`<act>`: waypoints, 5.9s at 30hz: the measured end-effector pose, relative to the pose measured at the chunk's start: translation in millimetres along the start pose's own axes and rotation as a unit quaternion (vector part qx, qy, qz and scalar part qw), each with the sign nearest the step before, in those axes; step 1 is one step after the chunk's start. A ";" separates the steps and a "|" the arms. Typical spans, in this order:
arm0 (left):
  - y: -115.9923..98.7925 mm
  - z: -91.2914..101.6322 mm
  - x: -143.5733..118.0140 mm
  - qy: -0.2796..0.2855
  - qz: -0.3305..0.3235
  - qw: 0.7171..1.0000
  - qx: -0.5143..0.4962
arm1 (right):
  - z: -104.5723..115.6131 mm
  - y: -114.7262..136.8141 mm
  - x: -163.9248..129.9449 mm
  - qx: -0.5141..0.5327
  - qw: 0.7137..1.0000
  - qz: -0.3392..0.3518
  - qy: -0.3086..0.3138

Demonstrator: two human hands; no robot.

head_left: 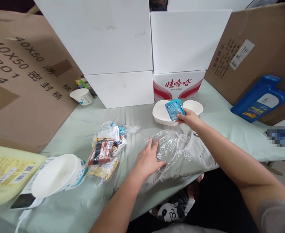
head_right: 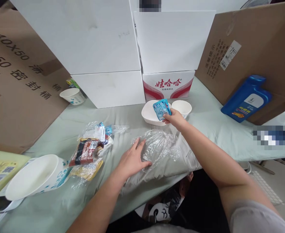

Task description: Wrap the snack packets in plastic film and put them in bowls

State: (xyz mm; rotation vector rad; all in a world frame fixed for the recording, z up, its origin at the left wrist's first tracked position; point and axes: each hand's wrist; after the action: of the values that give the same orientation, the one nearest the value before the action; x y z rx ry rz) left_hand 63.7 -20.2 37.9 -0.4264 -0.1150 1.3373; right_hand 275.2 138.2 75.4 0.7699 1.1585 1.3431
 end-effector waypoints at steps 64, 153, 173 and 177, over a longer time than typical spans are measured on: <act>37.4 24.4 -3.3 -0.042 0.080 0.988 -0.128 | 15.6 -78.8 -83.2 -0.135 0.989 0.067 0.011; 42.4 17.1 -4.8 -0.121 -0.071 0.986 -0.092 | 58.5 -61.8 -92.5 -0.365 0.907 0.105 0.179; 20.3 -7.8 -2.3 -0.271 -0.064 0.959 0.061 | 40.8 -69.0 -90.1 -0.488 0.872 0.038 0.018; 16.5 -14.9 0.6 -0.179 -0.095 0.977 0.070 | 45.6 -65.6 -90.6 -0.459 0.883 0.058 0.083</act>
State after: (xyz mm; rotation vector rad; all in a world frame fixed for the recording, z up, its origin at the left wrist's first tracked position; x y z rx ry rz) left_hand 53.5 -20.4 18.1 -0.0492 -0.3495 1.2129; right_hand 352.0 50.1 44.4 0.0237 0.4700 1.8503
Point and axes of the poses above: each hand's wrist, its own x-axis towards the middle knuckle, its own z-axis out of the back of the hand, y = z × x, and after that the axes turned 8 degrees about -z, right-handed
